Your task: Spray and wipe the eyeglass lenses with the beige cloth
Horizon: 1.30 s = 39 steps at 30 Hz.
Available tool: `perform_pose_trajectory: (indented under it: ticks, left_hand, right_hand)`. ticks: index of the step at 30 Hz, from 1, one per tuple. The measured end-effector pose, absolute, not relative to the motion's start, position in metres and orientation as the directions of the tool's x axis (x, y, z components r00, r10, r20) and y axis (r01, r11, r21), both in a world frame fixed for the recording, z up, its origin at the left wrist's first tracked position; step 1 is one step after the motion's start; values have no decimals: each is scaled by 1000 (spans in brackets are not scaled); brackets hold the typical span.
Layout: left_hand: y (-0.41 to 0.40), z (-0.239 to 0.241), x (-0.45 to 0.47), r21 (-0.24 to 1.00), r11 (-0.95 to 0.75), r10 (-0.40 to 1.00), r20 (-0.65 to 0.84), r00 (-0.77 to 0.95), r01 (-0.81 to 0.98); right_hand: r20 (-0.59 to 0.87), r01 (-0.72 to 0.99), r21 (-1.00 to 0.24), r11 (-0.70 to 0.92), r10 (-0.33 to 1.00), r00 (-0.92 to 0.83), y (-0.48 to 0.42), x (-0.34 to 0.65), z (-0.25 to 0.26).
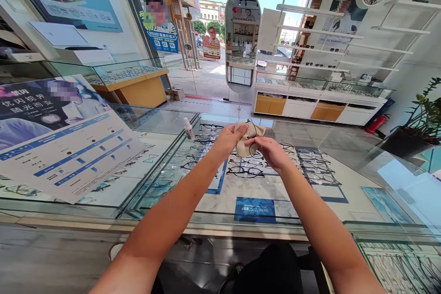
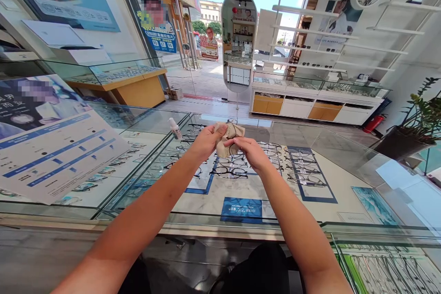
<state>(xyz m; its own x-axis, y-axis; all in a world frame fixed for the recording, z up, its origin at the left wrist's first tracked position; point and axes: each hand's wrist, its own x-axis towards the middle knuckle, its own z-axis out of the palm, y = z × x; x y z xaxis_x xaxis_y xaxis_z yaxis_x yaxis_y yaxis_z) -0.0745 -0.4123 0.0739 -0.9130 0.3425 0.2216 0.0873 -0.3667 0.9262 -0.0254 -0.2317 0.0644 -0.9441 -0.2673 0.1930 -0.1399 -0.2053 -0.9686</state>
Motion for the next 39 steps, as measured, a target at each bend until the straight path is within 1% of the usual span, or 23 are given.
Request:
perform_pose_trajectory:
  ticks: [6, 9, 13, 18, 23, 26, 28, 31, 33, 35, 39]
  left_hand:
    - [-417, 82, -69, 925, -379, 440, 217, -871, 39]
    - [-415, 83, -66, 935, -351, 447, 222, -866, 59]
    - [-411, 80, -63, 942, -306, 380, 253, -890, 137]
    - [-404, 74, -60, 936, -256, 241, 305, -922, 242]
    - [-398, 71, -55, 916, -228, 143, 366, -920, 330]
    - [-398, 74, -55, 905, -246, 101, 380, -919, 347]
    - [-403, 77, -58, 909, -287, 168, 359, -918, 302]
    - [-417, 84, -66, 931, -319, 392, 302, -869, 179]
    - [-425, 88, -69, 941, -308, 491, 286, -823, 143]
    - [-429, 90, -69, 946, -285, 518, 287, -806, 154]
    - [-424, 91, -62, 944, -228, 452, 320, -833, 239]
  right_hand:
    - [203, -136, -954, -267, -245, -948, -231, -27, 66]
    - [205, -135, -948, -288, -229, -952, -232, -27, 66]
    - [184, -107, -948, -300, -241, -953, -234, -25, 69]
    - [162, -68, -958, -279, -328, -931, -237, -19, 72]
    - [181, -93, -967, -236, -387, -904, -240, -15, 73]
    - [183, -98, -967, -236, -374, -909, -239, -15, 74]
    - [188, -112, -965, -237, -331, -925, -236, -15, 76]
    - [188, -123, -965, -231, -286, -940, -231, -17, 78]
    - [182, -114, -964, -238, -287, -941, -228, -18, 78]
    - [179, -105, -962, -253, -292, -939, -227, -18, 77]
    - [172, -82, -955, -284, -307, -936, -230, -18, 76]
